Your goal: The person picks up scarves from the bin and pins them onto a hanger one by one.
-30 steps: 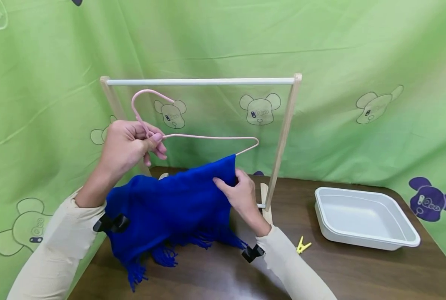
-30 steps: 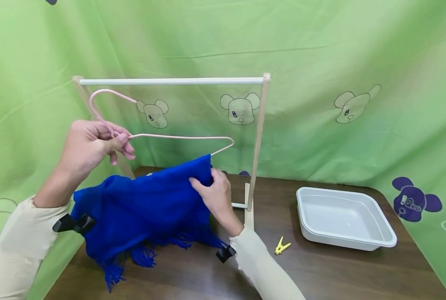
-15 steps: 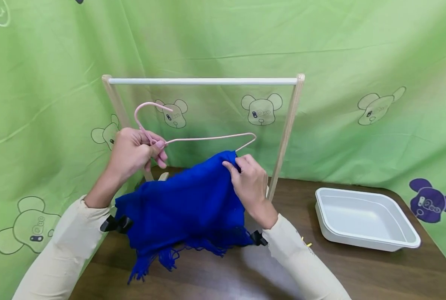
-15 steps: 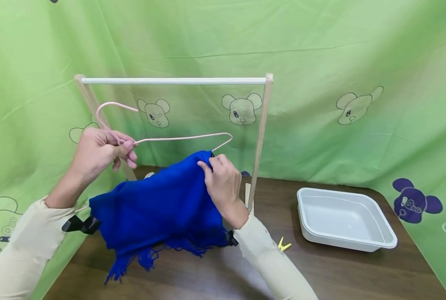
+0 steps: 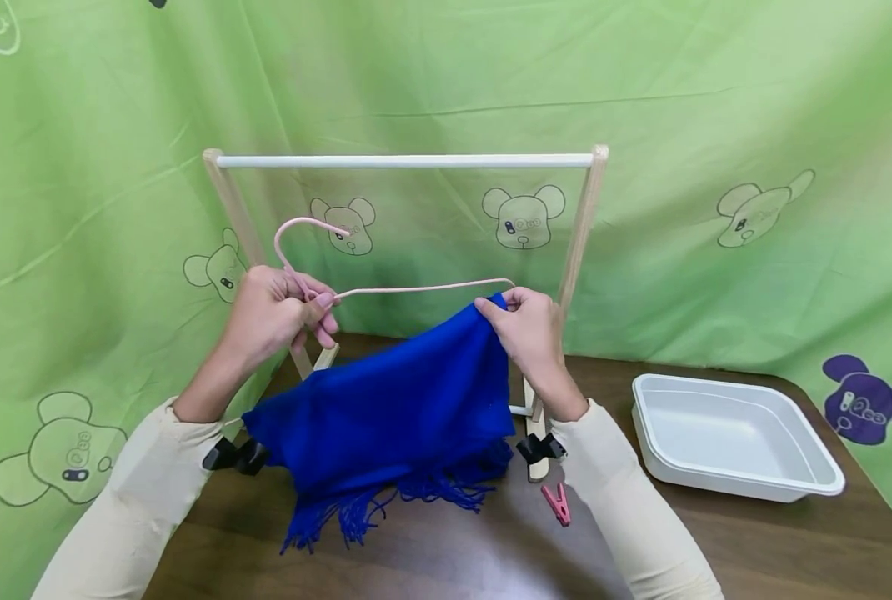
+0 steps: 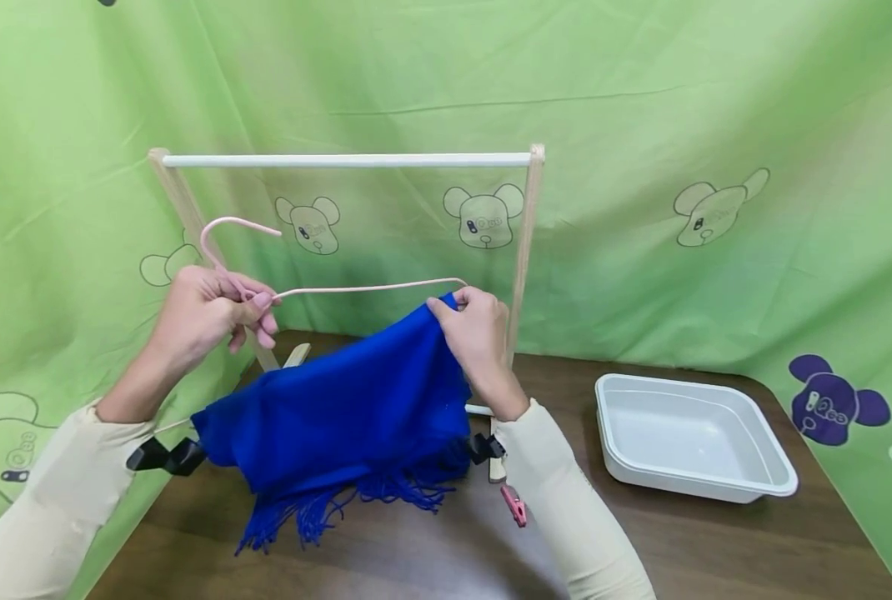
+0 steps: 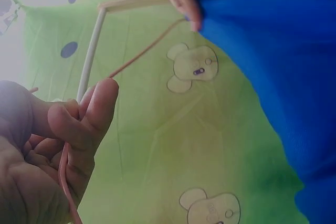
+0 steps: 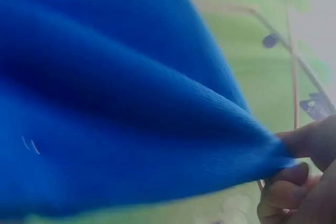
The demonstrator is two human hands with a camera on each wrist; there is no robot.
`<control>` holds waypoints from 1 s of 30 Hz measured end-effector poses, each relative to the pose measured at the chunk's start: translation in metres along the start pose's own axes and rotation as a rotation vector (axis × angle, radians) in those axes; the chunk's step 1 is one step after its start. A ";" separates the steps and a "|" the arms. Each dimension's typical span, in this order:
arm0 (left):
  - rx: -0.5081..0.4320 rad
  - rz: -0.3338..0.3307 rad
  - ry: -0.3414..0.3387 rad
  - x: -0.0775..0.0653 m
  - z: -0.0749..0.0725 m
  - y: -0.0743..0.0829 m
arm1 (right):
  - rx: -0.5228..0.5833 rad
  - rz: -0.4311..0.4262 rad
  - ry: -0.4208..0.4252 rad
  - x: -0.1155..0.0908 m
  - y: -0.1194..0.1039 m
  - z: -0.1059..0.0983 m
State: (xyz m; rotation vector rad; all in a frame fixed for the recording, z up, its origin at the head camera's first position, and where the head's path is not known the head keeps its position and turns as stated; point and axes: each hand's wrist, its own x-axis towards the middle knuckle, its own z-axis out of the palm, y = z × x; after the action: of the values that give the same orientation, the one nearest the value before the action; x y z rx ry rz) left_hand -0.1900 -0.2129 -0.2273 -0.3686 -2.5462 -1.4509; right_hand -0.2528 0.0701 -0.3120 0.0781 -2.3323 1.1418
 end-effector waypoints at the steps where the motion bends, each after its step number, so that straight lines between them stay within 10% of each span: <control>1: 0.000 0.010 0.007 0.000 0.000 0.001 | -0.045 -0.036 0.013 -0.001 0.003 0.001; 11: 0.022 0.044 0.051 0.006 0.000 0.019 | -0.125 -0.734 0.414 -0.033 0.021 0.041; 16: 0.009 0.041 0.067 0.006 -0.001 0.025 | -0.086 -0.957 0.307 -0.050 -0.005 0.072; 30: -0.010 0.074 0.052 0.005 0.012 0.027 | -0.118 -1.136 -0.057 -0.081 -0.078 0.116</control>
State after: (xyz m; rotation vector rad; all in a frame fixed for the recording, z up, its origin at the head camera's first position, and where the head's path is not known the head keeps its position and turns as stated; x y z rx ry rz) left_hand -0.1867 -0.1890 -0.2101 -0.4160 -2.4591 -1.4282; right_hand -0.2125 -0.0808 -0.3532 1.2103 -1.8519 0.4053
